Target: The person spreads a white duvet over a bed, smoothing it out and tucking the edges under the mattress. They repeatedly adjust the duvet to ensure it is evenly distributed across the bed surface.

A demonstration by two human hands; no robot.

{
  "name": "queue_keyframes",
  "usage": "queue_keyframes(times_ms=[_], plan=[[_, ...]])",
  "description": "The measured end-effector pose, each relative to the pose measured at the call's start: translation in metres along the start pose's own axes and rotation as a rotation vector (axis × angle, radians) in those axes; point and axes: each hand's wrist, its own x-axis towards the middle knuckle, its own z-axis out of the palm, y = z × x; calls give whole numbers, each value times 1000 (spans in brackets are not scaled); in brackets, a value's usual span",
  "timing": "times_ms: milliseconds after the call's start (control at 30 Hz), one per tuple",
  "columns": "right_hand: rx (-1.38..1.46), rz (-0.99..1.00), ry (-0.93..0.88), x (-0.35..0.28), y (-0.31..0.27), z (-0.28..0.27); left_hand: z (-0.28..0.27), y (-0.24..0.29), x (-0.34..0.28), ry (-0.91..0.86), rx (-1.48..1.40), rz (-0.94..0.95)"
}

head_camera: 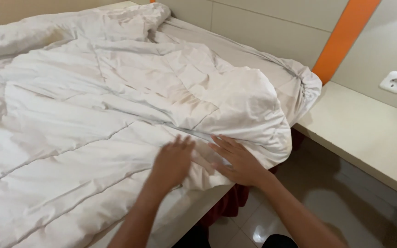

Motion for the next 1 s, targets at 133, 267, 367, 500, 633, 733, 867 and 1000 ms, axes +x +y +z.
queue_keyframes(times_ms=[133,267,367,500,633,733,867,1000], plan=[[4,12,-6,20,-16,14,-4,-33,1,-52,67,-111],[4,36,45,32,-20,39,10,-45,7,8,43,-150],[-43,60,64,33,-15,62,23,-47,12,40,17,-177],[-61,163,-6,32,-27,60,25,-46,14,64,14,-196],[-9,138,83,24,-30,59,26,-46,3,92,14,-195],[35,78,80,15,-31,53,11,-40,-8,160,-16,-159],[119,-3,55,1,-39,44,-13,-27,-35,99,-52,-131],[113,-31,47,-4,-50,38,-21,-23,-46,153,-133,-90]])
